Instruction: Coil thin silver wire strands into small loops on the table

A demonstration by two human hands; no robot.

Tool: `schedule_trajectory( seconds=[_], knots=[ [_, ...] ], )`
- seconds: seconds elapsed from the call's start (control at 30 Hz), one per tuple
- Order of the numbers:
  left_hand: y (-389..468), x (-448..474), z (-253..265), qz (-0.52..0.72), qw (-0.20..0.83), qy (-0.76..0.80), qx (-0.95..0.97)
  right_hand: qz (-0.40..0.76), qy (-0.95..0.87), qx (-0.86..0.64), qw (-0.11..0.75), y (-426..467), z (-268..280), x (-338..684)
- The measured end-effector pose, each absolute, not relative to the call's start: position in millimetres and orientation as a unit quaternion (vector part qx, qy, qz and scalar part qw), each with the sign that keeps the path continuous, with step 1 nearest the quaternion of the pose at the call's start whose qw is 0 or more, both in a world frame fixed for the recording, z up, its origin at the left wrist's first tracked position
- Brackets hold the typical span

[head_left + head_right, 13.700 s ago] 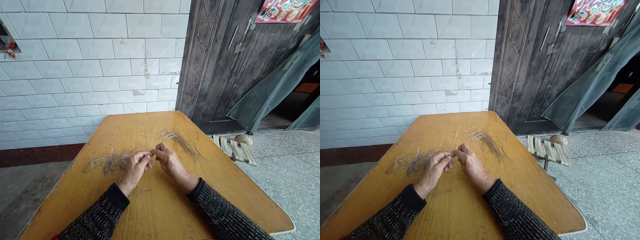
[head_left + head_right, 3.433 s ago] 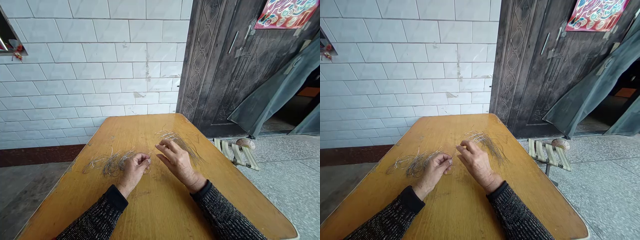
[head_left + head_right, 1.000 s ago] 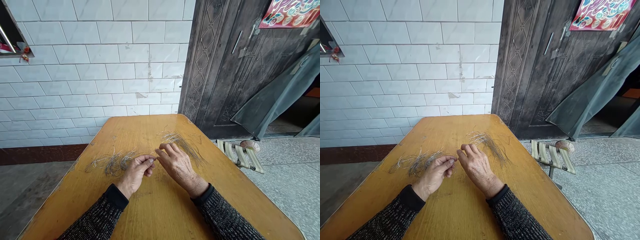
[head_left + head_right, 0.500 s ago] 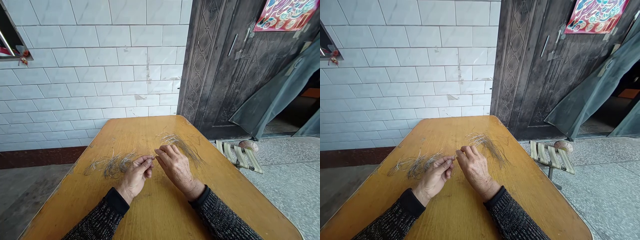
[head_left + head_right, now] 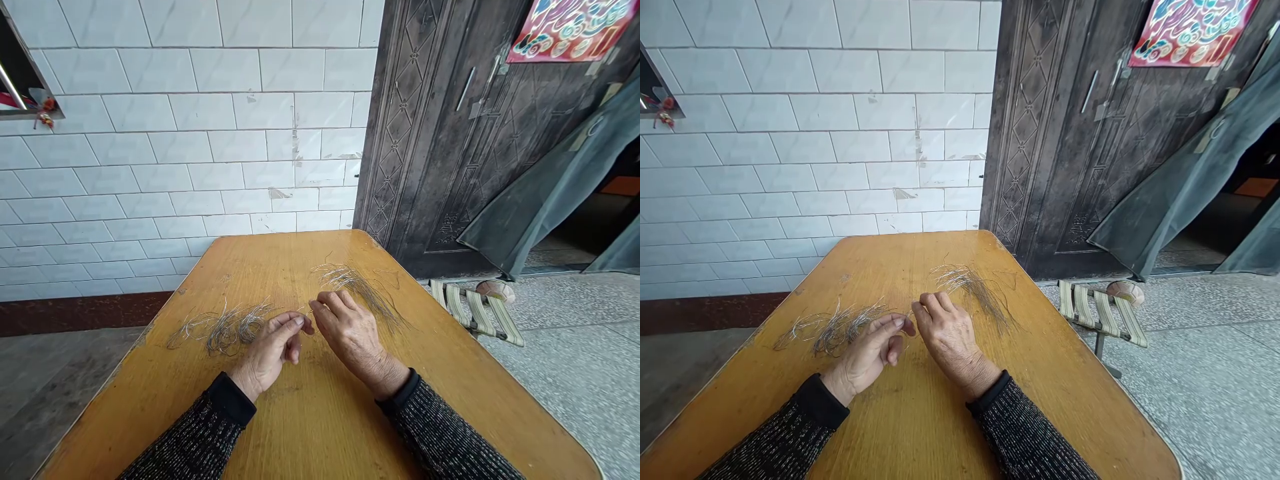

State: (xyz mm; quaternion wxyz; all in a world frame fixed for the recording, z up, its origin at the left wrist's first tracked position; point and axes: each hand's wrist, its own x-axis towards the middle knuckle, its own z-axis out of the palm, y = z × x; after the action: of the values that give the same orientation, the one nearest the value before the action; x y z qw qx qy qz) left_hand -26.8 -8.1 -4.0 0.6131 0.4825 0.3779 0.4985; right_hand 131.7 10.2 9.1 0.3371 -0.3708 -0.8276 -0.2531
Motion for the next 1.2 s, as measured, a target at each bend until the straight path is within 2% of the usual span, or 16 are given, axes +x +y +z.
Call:
schedule_trajectory(
  seconds=[0.3,0.63,1.2],
  knots=[
    [-3.3,-30.7,-4.9,0.490,0.622,0.398,0.463,-0.249,-0.863,-0.337,0.284,7.5,9.0,128.4],
    [-3.9,-32.4,-4.5,0.486,0.641,0.405,0.435,-0.261,-0.837,-0.375,0.300,9.9,8.3,127.2],
    [-2.3,-27.0,-10.2,0.553,0.674,0.372,0.317,-0.269,-0.812,-0.404,0.325,11.1,4.1,124.8]
  ],
)
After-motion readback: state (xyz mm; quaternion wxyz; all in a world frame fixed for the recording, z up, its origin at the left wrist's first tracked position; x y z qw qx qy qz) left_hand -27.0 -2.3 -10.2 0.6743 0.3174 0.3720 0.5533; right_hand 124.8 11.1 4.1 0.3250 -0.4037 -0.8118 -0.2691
